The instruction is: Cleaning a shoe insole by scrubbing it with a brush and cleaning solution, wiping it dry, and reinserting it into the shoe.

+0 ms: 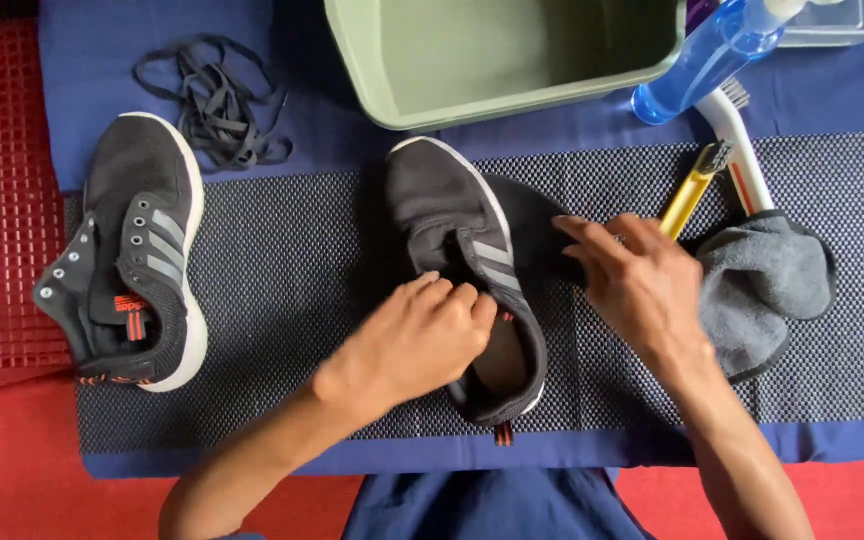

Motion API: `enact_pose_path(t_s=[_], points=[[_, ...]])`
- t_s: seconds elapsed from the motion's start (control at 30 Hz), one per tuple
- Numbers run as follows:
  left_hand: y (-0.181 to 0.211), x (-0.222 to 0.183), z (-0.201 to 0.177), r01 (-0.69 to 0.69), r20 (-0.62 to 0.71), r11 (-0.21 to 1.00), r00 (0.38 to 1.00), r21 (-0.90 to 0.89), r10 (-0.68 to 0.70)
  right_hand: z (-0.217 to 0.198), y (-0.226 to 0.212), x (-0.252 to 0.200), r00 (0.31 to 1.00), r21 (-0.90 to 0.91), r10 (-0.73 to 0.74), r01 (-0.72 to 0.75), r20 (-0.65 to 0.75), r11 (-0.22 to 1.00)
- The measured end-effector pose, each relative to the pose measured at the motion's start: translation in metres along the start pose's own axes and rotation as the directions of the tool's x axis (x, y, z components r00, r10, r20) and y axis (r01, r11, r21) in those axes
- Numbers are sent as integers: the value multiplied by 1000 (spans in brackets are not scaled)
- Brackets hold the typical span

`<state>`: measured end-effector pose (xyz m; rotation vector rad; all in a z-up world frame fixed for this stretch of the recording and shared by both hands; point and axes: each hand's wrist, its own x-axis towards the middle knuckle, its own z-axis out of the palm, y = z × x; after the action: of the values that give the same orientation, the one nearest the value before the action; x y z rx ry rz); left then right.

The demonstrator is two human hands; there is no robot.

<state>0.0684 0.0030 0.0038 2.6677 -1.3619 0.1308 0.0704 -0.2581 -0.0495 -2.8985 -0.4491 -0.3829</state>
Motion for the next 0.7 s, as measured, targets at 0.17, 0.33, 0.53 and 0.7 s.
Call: enact_pose_path(t_s=[0.17, 0.33, 0.53, 0.7], points=[[-42, 5, -21, -97, -252, 860, 967, -501, -38, -38, 28, -7, 997, -145, -15, 4, -77, 989], [-38, 5, -35, 68, -243, 805, 935, -589, -257, -73, 45, -20, 968, 73, 244, -248, 58, 966], [-35, -7, -38, 231, -234, 764, 864, -602, -446, -114, 34, -46, 953, 307, 273, -300, 129, 903], [-44, -30, -24, 320, -175, 713, 831, -624, -527, -143, -3, -61, 910, 260, 307, -379, 278, 888]])
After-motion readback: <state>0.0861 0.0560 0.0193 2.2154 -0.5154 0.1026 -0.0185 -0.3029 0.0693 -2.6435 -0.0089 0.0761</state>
